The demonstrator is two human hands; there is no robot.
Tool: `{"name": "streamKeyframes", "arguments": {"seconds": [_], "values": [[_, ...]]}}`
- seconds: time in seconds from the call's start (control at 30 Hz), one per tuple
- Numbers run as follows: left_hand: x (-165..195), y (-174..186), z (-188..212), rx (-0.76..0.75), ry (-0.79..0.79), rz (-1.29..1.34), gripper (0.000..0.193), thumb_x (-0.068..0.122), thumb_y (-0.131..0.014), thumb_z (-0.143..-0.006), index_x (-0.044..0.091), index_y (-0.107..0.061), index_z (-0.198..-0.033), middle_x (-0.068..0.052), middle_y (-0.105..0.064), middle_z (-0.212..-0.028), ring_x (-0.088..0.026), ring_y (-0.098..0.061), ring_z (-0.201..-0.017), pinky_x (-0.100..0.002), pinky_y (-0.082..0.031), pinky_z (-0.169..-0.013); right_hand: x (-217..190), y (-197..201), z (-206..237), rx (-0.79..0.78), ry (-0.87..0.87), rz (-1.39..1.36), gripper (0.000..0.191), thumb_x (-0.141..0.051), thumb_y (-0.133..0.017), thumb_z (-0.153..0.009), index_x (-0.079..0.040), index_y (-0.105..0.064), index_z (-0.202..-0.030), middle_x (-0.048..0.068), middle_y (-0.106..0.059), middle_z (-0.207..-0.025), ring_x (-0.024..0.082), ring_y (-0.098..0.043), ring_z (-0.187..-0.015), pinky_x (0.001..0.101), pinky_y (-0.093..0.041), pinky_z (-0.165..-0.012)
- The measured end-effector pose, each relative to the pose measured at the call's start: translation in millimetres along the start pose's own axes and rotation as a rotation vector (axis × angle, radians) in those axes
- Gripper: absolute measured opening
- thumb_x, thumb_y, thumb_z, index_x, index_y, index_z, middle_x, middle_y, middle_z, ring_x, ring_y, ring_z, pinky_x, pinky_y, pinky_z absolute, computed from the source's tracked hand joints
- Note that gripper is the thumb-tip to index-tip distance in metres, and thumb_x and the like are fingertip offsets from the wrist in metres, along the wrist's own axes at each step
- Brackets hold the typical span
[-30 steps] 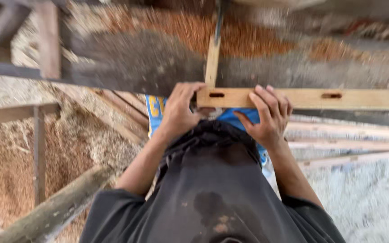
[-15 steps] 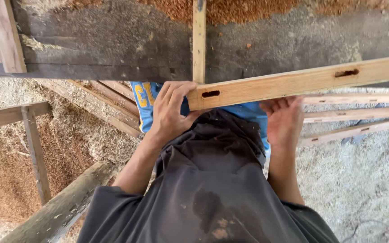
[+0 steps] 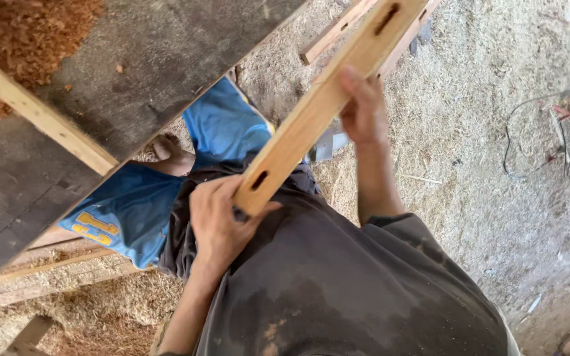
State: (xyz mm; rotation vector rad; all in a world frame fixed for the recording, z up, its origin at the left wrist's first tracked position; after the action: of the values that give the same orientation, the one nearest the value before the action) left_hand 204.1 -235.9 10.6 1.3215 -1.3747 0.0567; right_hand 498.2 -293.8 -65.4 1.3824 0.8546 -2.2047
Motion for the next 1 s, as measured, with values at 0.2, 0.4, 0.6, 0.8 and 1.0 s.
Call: {"name": "streamKeyframes", "arguments": {"seconds": [0.2, 0.4, 0.6, 0.8, 1.0], "values": [[20, -39, -29, -0.279, -0.099, 0.106, 0.069, 0.037, -0.087, -0.076, 0.003, -0.058, -0.129, -0.012, -0.065, -0.115, -0.033, -0.062, -0.106, -0.043, -0.048, -0.091, -48, 101, -61, 0.025, -0.049, 0.069, 0.08, -0.042, -0.083, -0.086, 0.012, -0.052, -0.136, 0.02, -0.069, -0.123, 0.03, -0.072, -0.111, 0.0451, -0.059, -0.096], [0, -25, -23, -0.401, -0.033, 0.061, 0.053, 0.031, -0.083, -0.083, 0.003, -0.065, -0.124, -0.012, -0.07, -0.113, -0.031, -0.064, -0.104, -0.043, -0.048, -0.088, 17, 148, -67, 0.747, -0.523, 0.48, 0.096, -0.071, -0.07, -0.085, 0.003, -0.036, -0.135, 0.017, -0.071, -0.092, 0.025, -0.071, -0.073, 0.0412, -0.061, -0.061], [-58, 29, 7, -0.143, 0.288, -0.007, 0.039, 0.027, -0.082, -0.085, 0.002, -0.07, -0.113, -0.014, -0.072, -0.105, -0.035, -0.066, -0.098, -0.045, -0.052, -0.085, 134, 53, -27, 0.191, -0.826, 0.751, 0.034, -0.039, -0.07, -0.096, -0.007, -0.072, -0.105, 0.009, -0.075, -0.083, 0.021, -0.073, -0.071, 0.0346, -0.059, -0.063], [-143, 92, 109, 0.138, 0.812, -0.058, 0.029, 0.023, -0.077, -0.098, 0.001, -0.072, -0.118, -0.012, -0.074, -0.106, -0.024, -0.07, -0.099, -0.037, -0.055, -0.09, 194, -21, -19, -0.087, -0.777, 1.118, 0.034, -0.04, -0.069, -0.095, -0.007, -0.073, -0.105, 0.009, -0.075, -0.084, 0.022, -0.073, -0.072, 0.035, -0.059, -0.064], [-240, 151, 242, 0.865, 1.06, 0.32, 0.02, 0.018, -0.066, -0.106, -0.001, -0.069, -0.112, -0.007, -0.073, -0.102, -0.012, -0.068, -0.093, -0.026, -0.057, -0.083, 228, -85, 2, -0.337, -0.703, 1.413, 0.034, -0.04, -0.069, -0.095, -0.007, -0.073, -0.104, 0.009, -0.075, -0.084, 0.022, -0.073, -0.073, 0.0354, -0.059, -0.065]]}}
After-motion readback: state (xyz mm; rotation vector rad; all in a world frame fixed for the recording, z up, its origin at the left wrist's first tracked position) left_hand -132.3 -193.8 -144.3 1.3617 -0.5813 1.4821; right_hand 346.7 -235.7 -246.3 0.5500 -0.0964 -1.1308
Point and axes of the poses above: each hand's wrist, its own z-axis away from the middle knuckle, its own y-axis out of the back of the hand, x = y × z, the point moved 6 cm from there along -z, towards the middle knuckle
